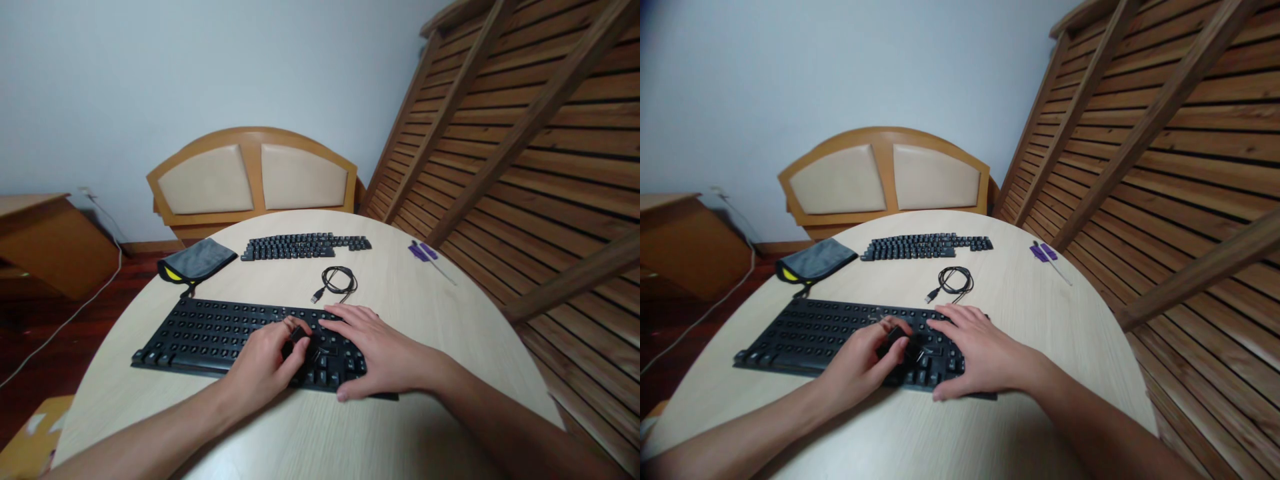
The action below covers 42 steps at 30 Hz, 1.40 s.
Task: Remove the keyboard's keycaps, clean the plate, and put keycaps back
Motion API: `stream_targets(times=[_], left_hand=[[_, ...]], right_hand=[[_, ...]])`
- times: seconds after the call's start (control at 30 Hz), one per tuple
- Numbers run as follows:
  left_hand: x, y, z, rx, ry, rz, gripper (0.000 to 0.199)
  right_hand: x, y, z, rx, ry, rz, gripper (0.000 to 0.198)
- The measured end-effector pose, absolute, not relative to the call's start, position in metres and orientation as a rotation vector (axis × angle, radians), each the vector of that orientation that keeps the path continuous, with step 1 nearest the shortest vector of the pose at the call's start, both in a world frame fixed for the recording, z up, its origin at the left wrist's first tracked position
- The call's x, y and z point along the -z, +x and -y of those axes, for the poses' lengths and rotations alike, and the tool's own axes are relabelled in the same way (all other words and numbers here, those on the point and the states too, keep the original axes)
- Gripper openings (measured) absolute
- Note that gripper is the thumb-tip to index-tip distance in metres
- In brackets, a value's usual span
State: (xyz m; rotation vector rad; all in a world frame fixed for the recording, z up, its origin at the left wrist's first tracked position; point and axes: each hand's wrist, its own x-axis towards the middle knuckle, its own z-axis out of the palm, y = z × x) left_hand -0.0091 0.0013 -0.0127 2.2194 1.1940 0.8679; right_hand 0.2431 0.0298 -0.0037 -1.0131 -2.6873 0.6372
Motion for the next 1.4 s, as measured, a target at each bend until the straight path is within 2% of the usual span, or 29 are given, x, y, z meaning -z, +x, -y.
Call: stream_targets(times=[0.1,0.27,0.37,0.67,0.8,0.97,1.4], left_hand=[[0.010,-0.010,-0.001,-0.841,2.326,-1.150,0.018],[0.008,-0.014,-0.003,-0.805,2.527,-0.967,0.015],[0.008,-0.016,-0.003,-0.741,2.609,-0.859,0.014],[0.006,-0.018,-0.004,-0.589,2.523,-0.919,0.019],[0.005,-0.017,-0.005,-0.516,2.487,-0.886,0.021],[0.007,-0.014,-0.005,-0.586,2.298,-1.000,0.023],[0.010,-0.017,-0.005,-0.611,2.173,-0.910,0.031]], right_hand=[[0.004,0.236,-0.027,-0.637,-1.024,2.651,0.088],[0.006,0.227,-0.022,-0.692,-0.906,2.567,0.046],[0.007,0.223,-0.022,-0.716,-0.833,2.529,0.035],[0.010,0.223,-0.022,-0.748,-0.815,2.490,0.028],[0.010,0.219,-0.020,-0.730,-0.850,2.460,0.019],[0.016,0.215,-0.017,-0.663,-0.930,2.397,0.021],[0.029,0.208,-0.011,-0.564,-0.824,2.323,0.006]])
